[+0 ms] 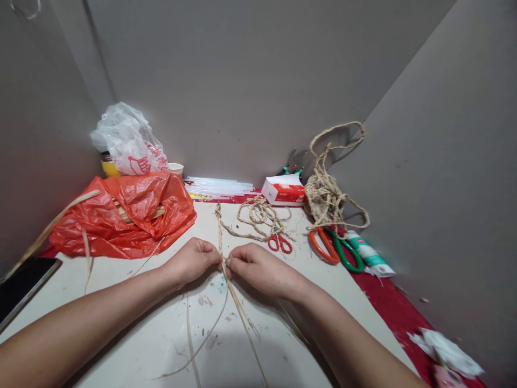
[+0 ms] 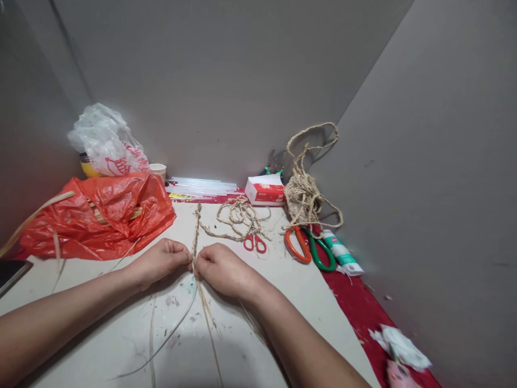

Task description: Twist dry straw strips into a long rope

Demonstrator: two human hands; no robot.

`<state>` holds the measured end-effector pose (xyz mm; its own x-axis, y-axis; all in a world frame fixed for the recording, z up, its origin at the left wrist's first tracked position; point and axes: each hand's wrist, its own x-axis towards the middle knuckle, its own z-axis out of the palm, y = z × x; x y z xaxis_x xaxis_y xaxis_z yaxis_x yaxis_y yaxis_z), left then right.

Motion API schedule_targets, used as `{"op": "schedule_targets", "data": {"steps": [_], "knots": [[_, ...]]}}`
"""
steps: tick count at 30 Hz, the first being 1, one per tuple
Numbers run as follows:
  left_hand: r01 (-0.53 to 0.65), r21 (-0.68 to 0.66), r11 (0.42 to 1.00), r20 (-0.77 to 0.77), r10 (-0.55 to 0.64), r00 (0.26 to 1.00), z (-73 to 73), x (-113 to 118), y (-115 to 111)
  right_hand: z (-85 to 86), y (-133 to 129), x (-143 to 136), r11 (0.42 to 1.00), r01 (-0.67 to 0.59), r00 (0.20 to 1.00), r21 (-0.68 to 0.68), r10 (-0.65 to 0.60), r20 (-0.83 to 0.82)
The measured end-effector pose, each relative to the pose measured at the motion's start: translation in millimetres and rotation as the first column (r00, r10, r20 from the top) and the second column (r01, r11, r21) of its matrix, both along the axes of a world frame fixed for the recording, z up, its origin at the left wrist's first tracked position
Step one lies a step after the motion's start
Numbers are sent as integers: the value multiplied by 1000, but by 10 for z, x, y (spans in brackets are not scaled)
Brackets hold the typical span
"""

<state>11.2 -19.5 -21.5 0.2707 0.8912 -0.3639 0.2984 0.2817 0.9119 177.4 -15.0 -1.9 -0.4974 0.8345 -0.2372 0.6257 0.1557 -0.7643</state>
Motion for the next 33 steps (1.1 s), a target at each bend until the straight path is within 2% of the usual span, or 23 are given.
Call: {"op": "schedule_targets", "data": {"steps": [3, 9, 12, 13, 15, 17, 18, 19, 20, 21, 22, 23, 24, 25, 27, 29, 31, 33], "knots": [[1, -30, 1000, 74, 1, 997, 13, -8, -9, 6, -98, -90, 999, -12, 1000, -32, 11, -30], [3, -76, 997, 186, 12, 982, 17, -32, -24, -110, -268, -244, 971, 3, 974, 238, -57, 219], [7, -83, 997, 192, 9, 981, 29, -26, -44, -52, -357, -267, 955, -38, 943, 293, -62, 327], [0, -86, 996, 190, 17, 982, 40, -25, -47, 0, -395, -263, 957, -77, 935, 281, -28, 353], [-8, -83, 996, 197, 24, 980, 69, -36, -43, 138, -469, -228, 955, -229, 925, 187, 154, 348], [-5, -74, 997, 225, 22, 974, 107, -68, -24, 288, -505, -159, 919, -392, 901, 50, 372, 225], [1, -77, 997, 246, 18, 969, 126, -91, -11, 350, -495, -117, 907, -421, 898, -5, 418, 135], [10, -84, 996, 271, 14, 962, 145, -115, 2, 394, -464, -75, 919, -393, 918, -44, 395, 45], [21, -98, 995, 301, 10, 954, 161, -139, 13, 415, -415, -39, 954, -293, 956, -56, 291, -37], [35, -116, 993, 329, 6, 944, 174, -159, 23, 410, -352, -12, 991, -130, 985, -42, 125, -115], [53, -134, 990, 354, -2, 935, 182, -174, 30, 380, -282, 0, 998, 55, 978, -18, -58, -200], [70, -147, 987, 375, -10, 927, 184, -183, 35, 328, -214, -3, 976, 219, 933, -17, -214, -290], [83, -156, 984, 389, -17, 921, 180, -186, 39, 259, -155, -21, 943, 327, 869, -55, -323, -374], [94, -160, 983, 395, -24, 918, 170, -183, 42, 180, -110, -53, 923, 361, 811, -135, -382, -442], [105, -151, 983, 391, -38, 920, 138, -167, 46, 21, -66, -134, 894, 251, 742, -371, -424, -519], [118, -127, 985, 367, -64, 928, 100, -150, 51, -98, -67, -202, 838, 99, 735, -537, -425, -528], [123, -103, 987, 336, -82, 938, 74, -140, 54, -157, -75, -220, 810, 34, 766, -586, -397, -505], [124, -96, 988, 307, -89, 948, 68, -137, 52, -168, -64, -186, 823, 17, 803, -567, -349, -483]]}}
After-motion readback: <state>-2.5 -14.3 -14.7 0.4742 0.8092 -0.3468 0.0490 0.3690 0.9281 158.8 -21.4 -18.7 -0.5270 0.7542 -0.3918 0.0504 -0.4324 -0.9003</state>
